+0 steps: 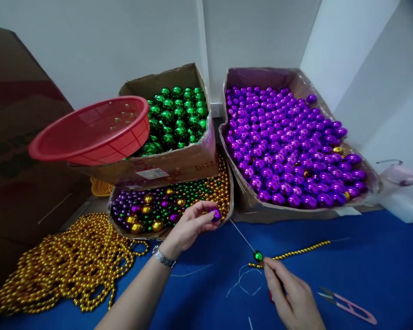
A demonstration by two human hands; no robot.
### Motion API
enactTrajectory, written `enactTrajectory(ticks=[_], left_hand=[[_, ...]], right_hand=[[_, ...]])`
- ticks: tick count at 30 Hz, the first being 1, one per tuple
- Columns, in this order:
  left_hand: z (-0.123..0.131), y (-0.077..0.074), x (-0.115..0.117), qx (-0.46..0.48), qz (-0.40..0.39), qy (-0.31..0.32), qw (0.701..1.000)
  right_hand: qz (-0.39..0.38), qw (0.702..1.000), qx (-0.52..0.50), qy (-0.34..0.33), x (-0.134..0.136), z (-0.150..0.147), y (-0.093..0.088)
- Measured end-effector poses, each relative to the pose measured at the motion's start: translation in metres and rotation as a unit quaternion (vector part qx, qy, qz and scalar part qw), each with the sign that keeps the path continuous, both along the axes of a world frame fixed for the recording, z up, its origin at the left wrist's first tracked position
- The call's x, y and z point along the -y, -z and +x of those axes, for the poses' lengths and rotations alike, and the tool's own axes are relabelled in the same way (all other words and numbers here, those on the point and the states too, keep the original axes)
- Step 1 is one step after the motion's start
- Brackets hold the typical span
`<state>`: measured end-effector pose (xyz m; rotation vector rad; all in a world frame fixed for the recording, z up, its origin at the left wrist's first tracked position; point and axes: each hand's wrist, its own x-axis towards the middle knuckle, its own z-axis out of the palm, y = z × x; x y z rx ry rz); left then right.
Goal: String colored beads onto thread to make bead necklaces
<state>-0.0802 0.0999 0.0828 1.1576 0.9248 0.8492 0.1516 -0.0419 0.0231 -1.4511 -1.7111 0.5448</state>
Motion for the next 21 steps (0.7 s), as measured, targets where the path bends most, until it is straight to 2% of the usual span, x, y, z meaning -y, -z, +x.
enactTrajectory(ticks=[3,5,8,10,12,14,16,17,21], left_hand=[[-0.004,0.000,0.006,0.061,-0.046,-0.016,0.997],[-0.006,-0.001,0.005,0.054,-0.035,-0.039,0.997],[-0.014,-0.004,0.000,-0.037,0.053,-0.068,0.996],[-0.026,-0.009,-0.007,-0.115,0.113,-0.051,0.986],[-0.042,-0.012,-0.018,-0.241,0.177,-0.038,0.954],[-0.058,-0.011,-0.031,-0.386,0.233,-0.055,0.891],[-0.071,-0.004,-0.044,-0.479,0.255,-0.075,0.836],[-0.075,0.000,-0.050,-0.499,0.252,-0.078,0.826],[-0.079,0.017,-0.066,-0.522,0.231,-0.071,0.818]], right_hand=[[0.010,1.000,0.013,-0.015,-0.003,-0.003,0.001],[0.008,1.000,0.018,-0.020,-0.003,-0.006,0.001],[-0.004,1.000,0.019,-0.019,-0.003,-0.007,0.002],[-0.015,0.999,0.017,-0.022,-0.002,-0.007,0.003],[-0.012,0.999,0.018,-0.029,-0.001,-0.006,0.005],[-0.005,0.999,0.021,-0.038,-0.002,-0.006,0.007],[-0.002,0.999,0.024,-0.040,-0.002,-0.007,0.008],[-0.004,0.999,0.027,-0.041,-0.002,-0.008,0.008],[-0.017,0.998,0.038,-0.044,-0.003,-0.013,0.008]])
